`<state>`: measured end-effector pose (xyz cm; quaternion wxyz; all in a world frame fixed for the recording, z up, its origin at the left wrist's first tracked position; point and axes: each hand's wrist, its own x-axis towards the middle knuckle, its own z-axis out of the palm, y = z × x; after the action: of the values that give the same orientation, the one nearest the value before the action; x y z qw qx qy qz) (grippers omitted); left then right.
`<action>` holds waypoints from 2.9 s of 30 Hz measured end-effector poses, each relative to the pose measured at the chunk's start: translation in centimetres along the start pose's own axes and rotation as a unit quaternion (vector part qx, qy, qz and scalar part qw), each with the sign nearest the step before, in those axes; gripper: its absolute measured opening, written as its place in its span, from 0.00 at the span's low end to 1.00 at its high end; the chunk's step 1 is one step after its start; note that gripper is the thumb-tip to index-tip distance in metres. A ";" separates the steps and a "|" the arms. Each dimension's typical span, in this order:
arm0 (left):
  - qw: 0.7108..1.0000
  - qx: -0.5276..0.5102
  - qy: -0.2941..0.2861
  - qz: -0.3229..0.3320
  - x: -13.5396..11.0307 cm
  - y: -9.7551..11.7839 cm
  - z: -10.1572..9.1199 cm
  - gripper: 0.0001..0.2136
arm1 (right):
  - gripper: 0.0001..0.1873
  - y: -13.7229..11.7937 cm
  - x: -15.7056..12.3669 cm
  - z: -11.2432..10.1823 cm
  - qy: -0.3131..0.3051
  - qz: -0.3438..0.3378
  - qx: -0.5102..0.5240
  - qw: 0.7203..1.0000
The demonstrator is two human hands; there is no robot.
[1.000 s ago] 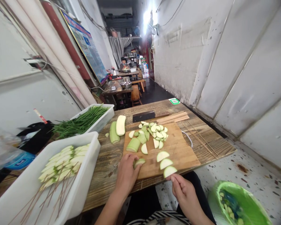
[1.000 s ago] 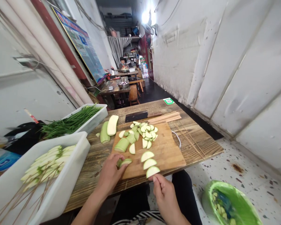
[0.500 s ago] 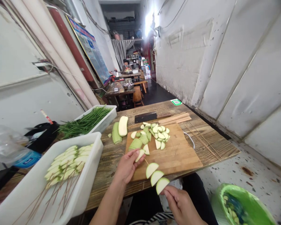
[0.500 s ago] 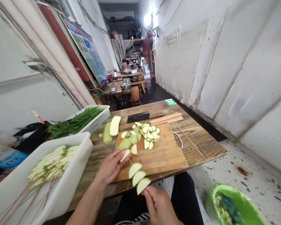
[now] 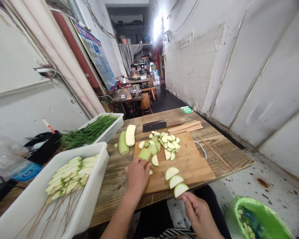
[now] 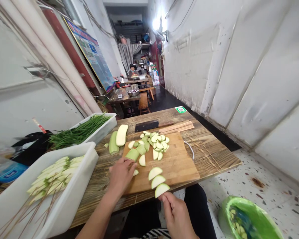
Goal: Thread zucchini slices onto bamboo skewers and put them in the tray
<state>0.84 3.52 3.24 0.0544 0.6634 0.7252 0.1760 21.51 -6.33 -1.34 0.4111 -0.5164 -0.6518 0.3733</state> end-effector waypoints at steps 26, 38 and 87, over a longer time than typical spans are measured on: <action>0.672 -0.681 -0.173 -0.234 1.6 2.7 0.8 0.05 | 0.18 -0.6 -0.2 0.0 0.015 -0.030 0.000 0.999; 0.647 -0.709 -0.173 -0.220 1.5 2.5 1.1 0.08 | 0.20 -0.9 0.0 0.0 -0.005 -0.027 -0.020 0.999; 0.712 -0.646 -0.173 -0.213 1.9 2.7 1.9 0.07 | 0.19 -0.7 -0.1 -0.3 -0.008 -0.010 -0.012 1.000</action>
<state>3.80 5.86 2.65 0.6302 0.3135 0.5349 0.4674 21.53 -6.59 -0.59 0.4032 -0.5115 -0.6650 0.3655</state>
